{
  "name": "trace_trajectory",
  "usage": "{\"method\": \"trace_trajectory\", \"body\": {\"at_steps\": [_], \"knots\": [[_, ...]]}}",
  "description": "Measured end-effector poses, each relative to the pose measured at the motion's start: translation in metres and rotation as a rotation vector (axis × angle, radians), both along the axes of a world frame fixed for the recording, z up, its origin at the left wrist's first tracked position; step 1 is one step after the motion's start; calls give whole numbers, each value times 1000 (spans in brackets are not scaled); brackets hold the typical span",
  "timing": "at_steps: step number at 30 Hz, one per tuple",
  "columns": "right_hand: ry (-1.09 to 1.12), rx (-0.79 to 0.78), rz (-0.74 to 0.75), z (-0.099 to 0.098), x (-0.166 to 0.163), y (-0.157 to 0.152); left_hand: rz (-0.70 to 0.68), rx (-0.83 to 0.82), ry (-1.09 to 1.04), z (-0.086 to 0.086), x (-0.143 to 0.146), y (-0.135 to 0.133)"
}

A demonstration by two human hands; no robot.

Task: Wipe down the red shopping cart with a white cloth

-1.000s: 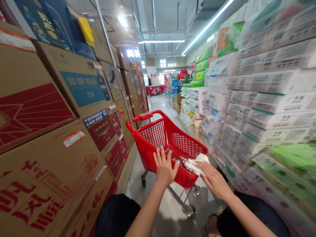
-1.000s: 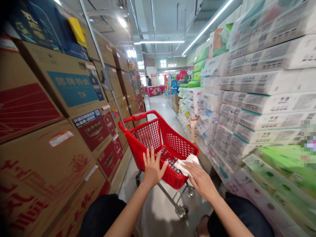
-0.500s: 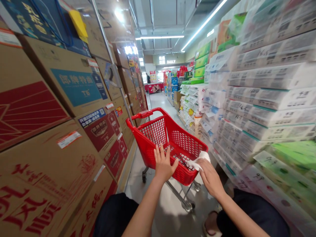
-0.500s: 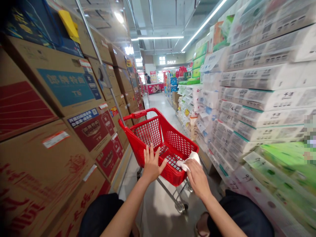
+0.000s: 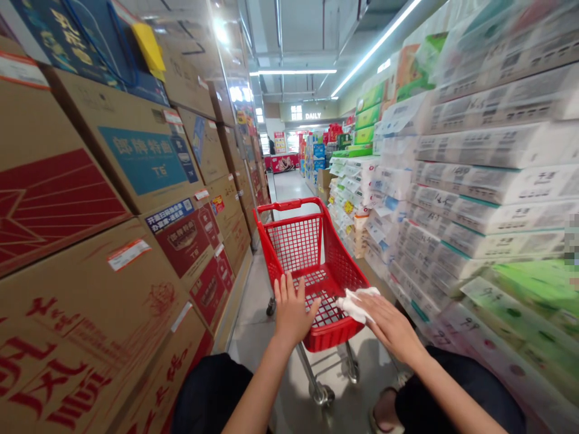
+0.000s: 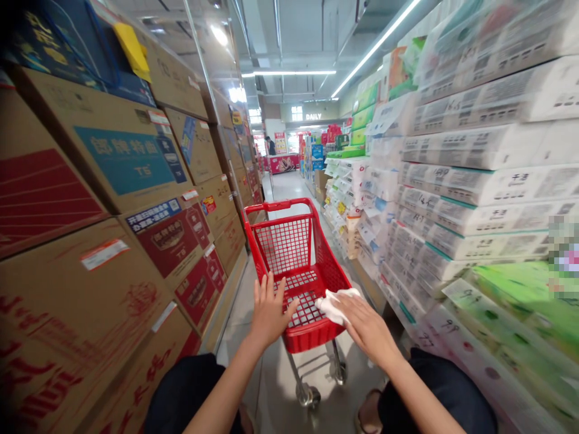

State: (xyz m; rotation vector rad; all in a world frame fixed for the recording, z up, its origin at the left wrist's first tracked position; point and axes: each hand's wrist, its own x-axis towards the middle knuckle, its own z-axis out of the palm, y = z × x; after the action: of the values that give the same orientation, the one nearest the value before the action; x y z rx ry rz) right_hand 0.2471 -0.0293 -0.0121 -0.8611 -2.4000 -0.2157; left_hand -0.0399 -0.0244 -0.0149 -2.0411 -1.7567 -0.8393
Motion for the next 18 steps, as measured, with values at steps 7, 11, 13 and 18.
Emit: {"method": "trace_trajectory", "body": {"at_steps": [7, 11, 13, 18], "knots": [[74, -11, -175, -29, -7, -15, -74, 24, 3, -4, 28, -28], [27, -10, -101, -35, -16, -31, -87, 11, 6, -4, 28, -28], [-17, -40, -30, -28, -9, -29, -108, -3, 15, -2, 23, -28], [-57, -151, 56, 3, 23, -4, -144, -21, 37, 1, 8, -30]]}}
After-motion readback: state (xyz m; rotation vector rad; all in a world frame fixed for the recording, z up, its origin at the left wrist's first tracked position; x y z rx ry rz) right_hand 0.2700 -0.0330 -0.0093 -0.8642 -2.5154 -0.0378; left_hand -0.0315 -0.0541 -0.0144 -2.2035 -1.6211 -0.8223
